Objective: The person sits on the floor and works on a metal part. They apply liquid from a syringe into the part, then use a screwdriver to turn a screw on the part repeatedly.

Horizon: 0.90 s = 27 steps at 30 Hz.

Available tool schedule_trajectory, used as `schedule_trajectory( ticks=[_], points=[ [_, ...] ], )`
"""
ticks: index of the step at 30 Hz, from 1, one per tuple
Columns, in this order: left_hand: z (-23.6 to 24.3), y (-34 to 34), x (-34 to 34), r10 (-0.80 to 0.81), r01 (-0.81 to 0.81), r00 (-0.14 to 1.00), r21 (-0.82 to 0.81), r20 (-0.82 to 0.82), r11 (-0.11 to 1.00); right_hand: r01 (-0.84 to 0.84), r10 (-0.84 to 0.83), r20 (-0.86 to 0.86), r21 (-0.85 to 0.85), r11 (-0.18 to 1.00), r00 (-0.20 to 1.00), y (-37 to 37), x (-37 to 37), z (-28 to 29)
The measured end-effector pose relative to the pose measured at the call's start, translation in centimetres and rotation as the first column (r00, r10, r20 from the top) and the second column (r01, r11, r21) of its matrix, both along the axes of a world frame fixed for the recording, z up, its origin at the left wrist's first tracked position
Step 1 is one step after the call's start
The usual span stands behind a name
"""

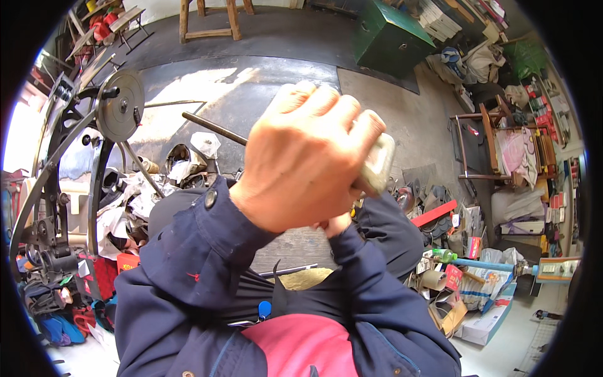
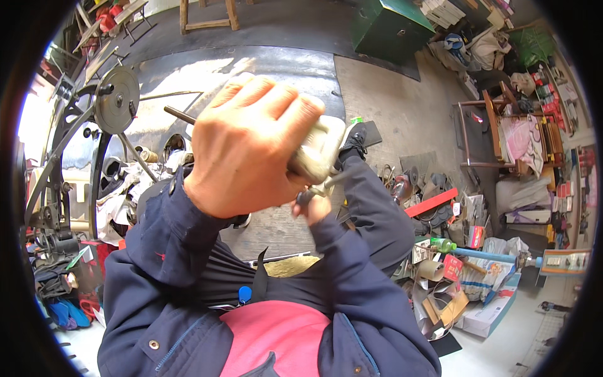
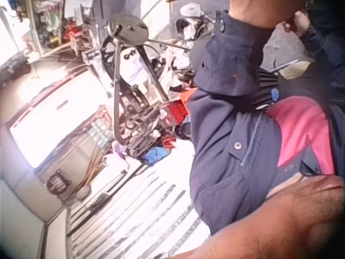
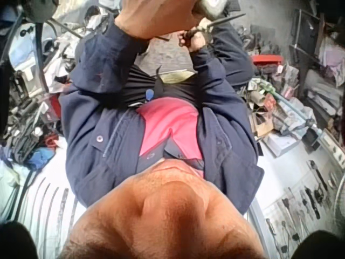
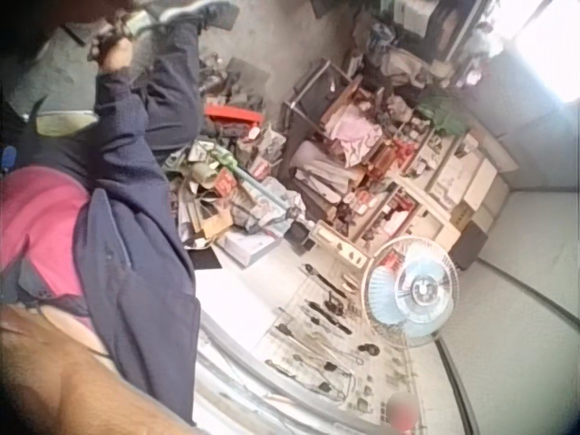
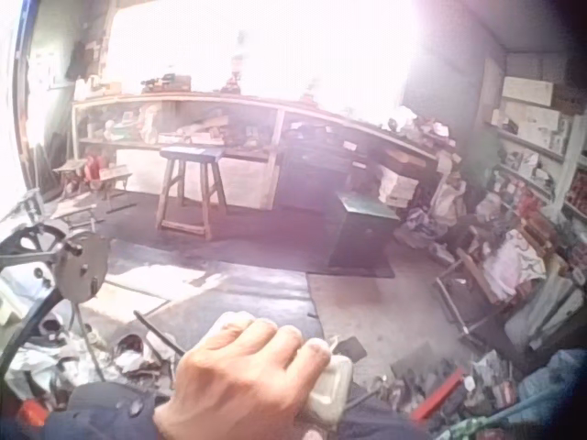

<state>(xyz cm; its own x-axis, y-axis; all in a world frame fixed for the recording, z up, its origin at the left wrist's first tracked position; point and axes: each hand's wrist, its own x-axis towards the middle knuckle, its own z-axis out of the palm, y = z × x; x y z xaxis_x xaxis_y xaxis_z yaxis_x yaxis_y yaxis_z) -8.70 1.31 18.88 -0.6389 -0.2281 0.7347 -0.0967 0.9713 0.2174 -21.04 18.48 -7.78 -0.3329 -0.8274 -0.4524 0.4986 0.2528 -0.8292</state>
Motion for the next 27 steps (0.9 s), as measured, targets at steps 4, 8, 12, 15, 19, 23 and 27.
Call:
schedule_trajectory(
  ticks=[4, 8, 12, 15, 19, 23, 27],
  points=[
    [0.3, -0.2, 0.1, 0.023, -0.023, 1.0, -0.028, 0.016, 0.999, 0.121, -0.075, 0.405, -0.089, 0.989, 0.911, 6.2, 6.9, 1.9],
    [0.4, -0.1, -0.1, 0.038, -0.037, 0.999, -0.06, 0.015, 0.997, -0.042, 0.046, 0.013, -0.198, 0.979, 0.999, 9.1, 9.9, 9.7],
    [0.5, -0.2, -0.2, 0.048, -0.046, 0.999, -0.066, 0.025, 0.997, -0.116, 0.023, -0.527, -0.145, 0.983, 0.849, 8.7, 8.9, 16.1],
    [0.6, -0.5, 0.1, 0.066, -0.064, 0.997, -0.086, 0.027, 0.994, -0.236, -0.123, -0.868, -0.264, 0.935, 0.48, 7.3, 5.8, 18.5],
    [0.7, -1.2, 0.2, 0.098, -0.095, 0.995, -0.08, 0.031, 0.992, -0.296, -0.404, -0.877, -0.47, 0.831, 0.26, 4.5, 3.4, 18.9],
    [0.8, -1.2, 0.3, 0.132, -0.129, 0.99, -0.062, 0.047, 0.99, -0.282, -0.41, -0.861, -0.491, 0.824, 0.3, 3.5, 3.6, 18.2],
    [0.9, -0.2, 0.3, 0.135, -0.133, 0.984, -0.026, 0.117, 0.991, -0.257, -0.466, -0.849, -0.522, 0.813, 0.25, 3.9, 4.2, 17.2]
  ],
)
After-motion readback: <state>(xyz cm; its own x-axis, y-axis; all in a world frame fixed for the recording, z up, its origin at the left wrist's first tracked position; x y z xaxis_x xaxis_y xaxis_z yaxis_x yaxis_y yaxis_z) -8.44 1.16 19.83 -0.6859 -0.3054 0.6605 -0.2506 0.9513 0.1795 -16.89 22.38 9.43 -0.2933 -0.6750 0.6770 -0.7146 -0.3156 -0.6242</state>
